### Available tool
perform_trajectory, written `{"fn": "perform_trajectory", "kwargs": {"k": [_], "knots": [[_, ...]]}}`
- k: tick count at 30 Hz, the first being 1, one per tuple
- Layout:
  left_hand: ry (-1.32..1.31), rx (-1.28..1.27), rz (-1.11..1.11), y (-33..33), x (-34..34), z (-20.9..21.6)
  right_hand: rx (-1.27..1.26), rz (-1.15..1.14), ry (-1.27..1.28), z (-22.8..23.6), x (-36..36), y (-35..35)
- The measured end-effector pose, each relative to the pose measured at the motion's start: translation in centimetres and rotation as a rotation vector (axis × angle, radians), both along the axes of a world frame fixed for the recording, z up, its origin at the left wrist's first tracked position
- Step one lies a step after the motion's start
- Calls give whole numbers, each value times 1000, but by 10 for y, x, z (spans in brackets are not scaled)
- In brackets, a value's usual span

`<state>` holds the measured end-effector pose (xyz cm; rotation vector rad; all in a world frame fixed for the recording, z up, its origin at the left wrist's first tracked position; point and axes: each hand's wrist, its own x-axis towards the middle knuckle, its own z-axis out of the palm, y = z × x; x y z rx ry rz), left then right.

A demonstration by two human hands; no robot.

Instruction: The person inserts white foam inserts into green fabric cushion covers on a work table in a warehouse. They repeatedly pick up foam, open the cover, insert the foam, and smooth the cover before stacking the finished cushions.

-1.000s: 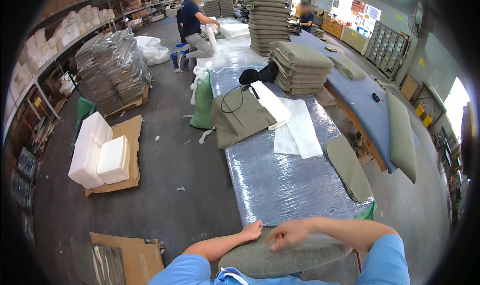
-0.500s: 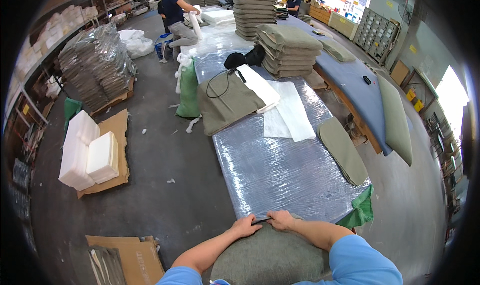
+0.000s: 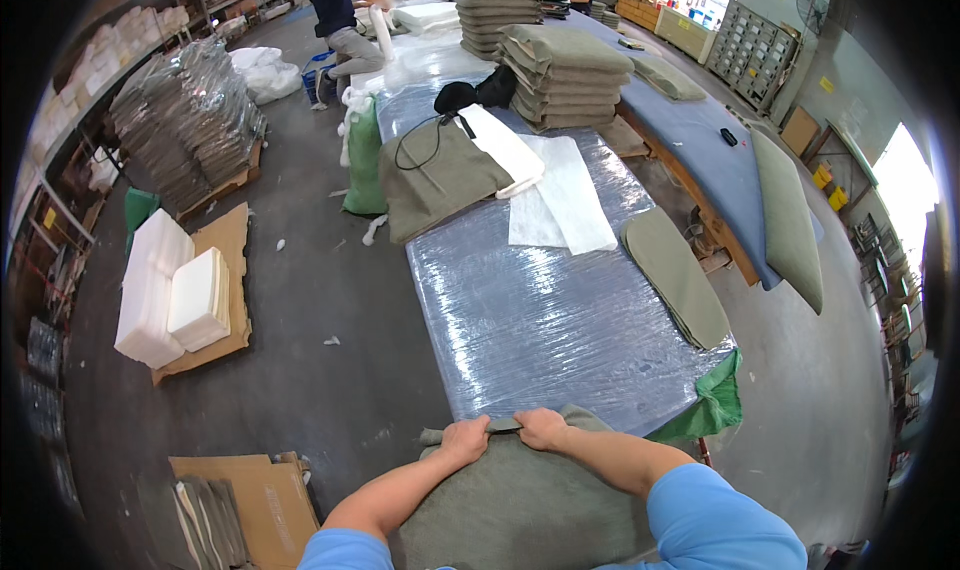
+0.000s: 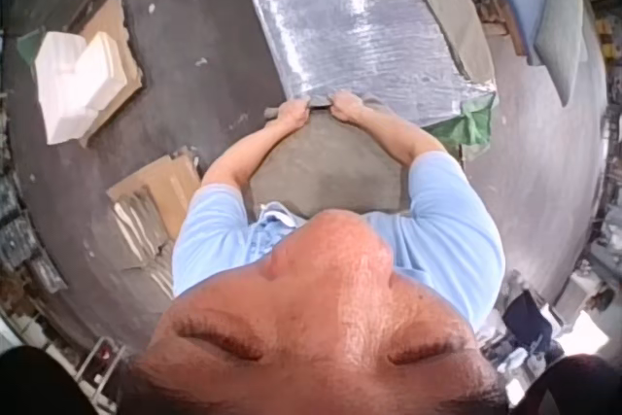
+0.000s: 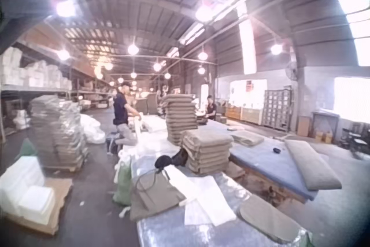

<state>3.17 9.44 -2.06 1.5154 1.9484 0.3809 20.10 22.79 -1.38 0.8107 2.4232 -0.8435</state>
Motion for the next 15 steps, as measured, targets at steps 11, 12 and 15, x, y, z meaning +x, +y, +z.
{"fn": "perform_trajectory", "kwargs": {"k": [11, 12, 15], "knots": [[134, -110, 91, 22, 4, -10, 114, -82, 86, 2, -8, -1], [129, -105, 106, 22, 4, -11, 107, -88, 77, 0, -9, 1], [141, -122, 93, 25, 2, -17, 93, -93, 65, -9, -13, 6]]}}
